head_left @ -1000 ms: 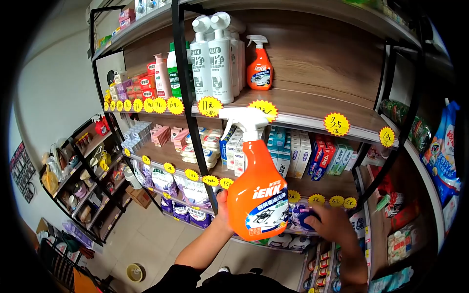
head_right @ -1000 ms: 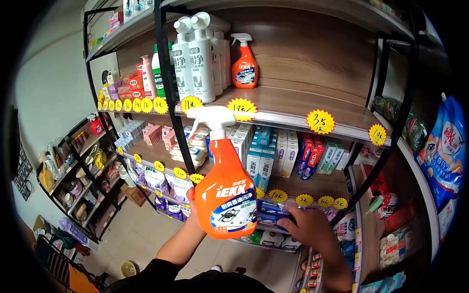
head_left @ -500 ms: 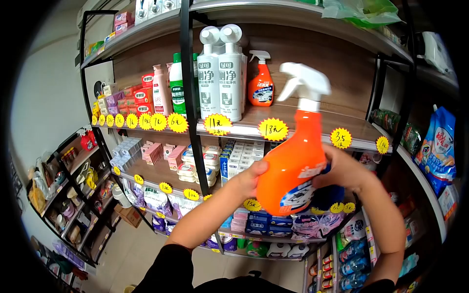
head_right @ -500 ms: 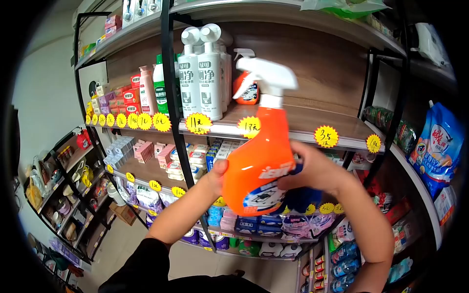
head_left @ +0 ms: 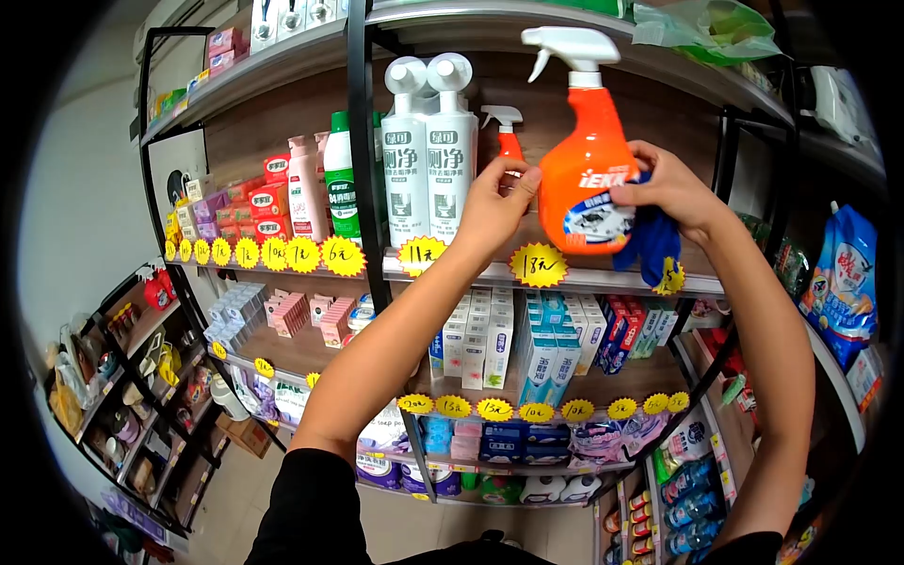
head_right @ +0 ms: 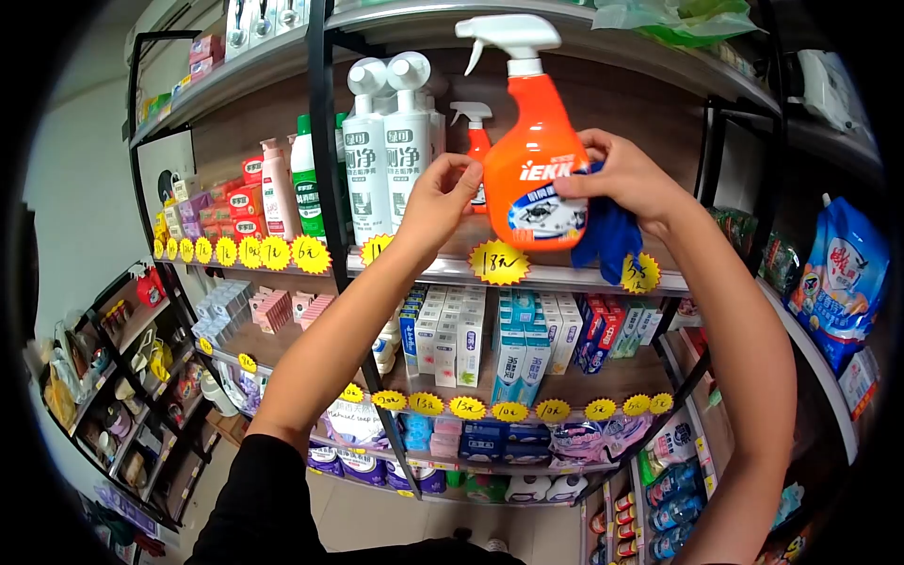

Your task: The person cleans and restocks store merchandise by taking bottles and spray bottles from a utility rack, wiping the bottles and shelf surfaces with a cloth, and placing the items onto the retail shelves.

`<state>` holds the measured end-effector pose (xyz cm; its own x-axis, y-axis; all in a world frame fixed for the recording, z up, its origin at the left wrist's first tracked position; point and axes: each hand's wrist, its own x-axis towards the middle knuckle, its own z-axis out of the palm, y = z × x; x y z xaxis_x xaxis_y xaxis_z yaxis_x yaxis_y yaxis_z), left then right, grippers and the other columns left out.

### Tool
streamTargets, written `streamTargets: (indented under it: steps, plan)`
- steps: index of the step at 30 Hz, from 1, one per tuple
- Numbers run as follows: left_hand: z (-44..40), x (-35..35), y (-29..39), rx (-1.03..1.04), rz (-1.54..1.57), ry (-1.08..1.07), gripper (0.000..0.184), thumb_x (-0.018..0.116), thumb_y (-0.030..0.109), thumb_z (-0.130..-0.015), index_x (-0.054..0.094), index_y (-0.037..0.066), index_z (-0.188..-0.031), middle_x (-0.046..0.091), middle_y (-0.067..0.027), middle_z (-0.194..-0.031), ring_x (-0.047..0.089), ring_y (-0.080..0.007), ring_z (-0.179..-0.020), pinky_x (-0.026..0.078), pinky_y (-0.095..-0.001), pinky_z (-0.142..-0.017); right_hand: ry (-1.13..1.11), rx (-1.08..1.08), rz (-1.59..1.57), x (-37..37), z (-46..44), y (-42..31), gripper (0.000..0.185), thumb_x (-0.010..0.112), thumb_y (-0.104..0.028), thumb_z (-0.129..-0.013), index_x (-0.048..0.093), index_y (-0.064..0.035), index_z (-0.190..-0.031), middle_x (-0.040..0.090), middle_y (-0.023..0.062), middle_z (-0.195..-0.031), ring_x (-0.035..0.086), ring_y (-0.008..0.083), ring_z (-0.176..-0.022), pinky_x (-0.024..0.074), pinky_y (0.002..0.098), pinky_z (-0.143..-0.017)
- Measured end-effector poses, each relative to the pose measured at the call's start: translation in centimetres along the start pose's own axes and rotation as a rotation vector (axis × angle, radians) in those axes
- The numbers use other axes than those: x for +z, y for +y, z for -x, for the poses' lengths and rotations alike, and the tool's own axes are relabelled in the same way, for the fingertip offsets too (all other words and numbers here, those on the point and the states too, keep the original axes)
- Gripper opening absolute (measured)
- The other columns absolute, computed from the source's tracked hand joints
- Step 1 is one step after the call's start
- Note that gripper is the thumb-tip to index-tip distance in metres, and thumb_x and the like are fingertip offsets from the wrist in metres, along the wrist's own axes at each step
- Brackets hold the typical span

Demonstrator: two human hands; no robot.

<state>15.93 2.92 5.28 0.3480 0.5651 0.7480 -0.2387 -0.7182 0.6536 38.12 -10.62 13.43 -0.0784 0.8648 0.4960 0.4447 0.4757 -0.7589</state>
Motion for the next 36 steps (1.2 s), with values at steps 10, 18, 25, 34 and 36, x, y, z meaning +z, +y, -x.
streamTargets:
  steps: [10,18,25,34,36]
  plan:
    - [-5.7,1.6,-6.9,-0.106,-0.222,0.222,0.039,0.071,0.012,-0.093,0.062,-0.002,-0.128,0.070,-0.0071,-0.097,0.062,-0.0099,-0.083,0.050,-0.0263,-0.074,-0.069,0.111,0.035,-0.4,-10.9,7.4,0.073,0.091,-0.016,-0.071,0.053,0.0005,-0.131,0.063,0.0103,-0.112,0.061,0.0178,-0.105,0.0495,0.0295,-0.094]
    - [-7.0,1.6,-9.3,-0.286,-0.636,0.349,0.044,0.074,0.016,-0.089,0.062,-0.001,-0.128,0.073,-0.0164,-0.110,0.071,-0.0246,-0.096,0.053,-0.0348,-0.083,-0.134,0.212,0.117,0.6,-17.7,15.3,0.090,0.097,-0.025,-0.063,0.053,0.0045,-0.136,0.066,0.0172,-0.124,0.064,0.0249,-0.111,0.0495,0.0350,-0.097]
    - [-7.6,2.2,-11.1,-0.400,-0.874,0.380,0.050,0.077,0.026,-0.084,0.064,0.002,-0.126,0.070,-0.0190,-0.114,0.068,-0.0346,-0.106,0.053,-0.0421,-0.091,-0.209,0.233,0.075,1.7,-21.2,20.1,0.071,0.097,-0.024,-0.062,0.066,0.0029,-0.120,0.072,0.0130,-0.112,0.066,0.0223,-0.102,0.0497,0.0344,-0.094]
    - [-8.7,1.7,-12.9,-0.404,-0.895,0.413,0.029,0.070,0.019,-0.087,0.064,0.001,-0.108,0.070,-0.0231,-0.108,0.067,-0.0401,-0.103,0.053,-0.0483,-0.090,-0.192,0.208,0.148,2.7,-22.6,20.4,0.070,0.097,-0.027,-0.063,0.067,0.0014,-0.120,0.071,0.0142,-0.114,0.066,0.0238,-0.103,0.0488,0.0356,-0.094]
    - [-8.8,1.8,-13.2,-0.385,-0.948,0.376,0.027,0.067,0.014,-0.088,0.061,0.000,-0.110,0.069,-0.0243,-0.108,0.067,-0.0410,-0.103,0.054,-0.0485,-0.088,-0.187,0.206,0.112,2.8,-22.8,20.9,0.068,0.096,-0.027,-0.064,0.068,0.0005,-0.120,0.072,0.0136,-0.112,0.066,0.0234,-0.102,0.0493,0.0352,-0.093]
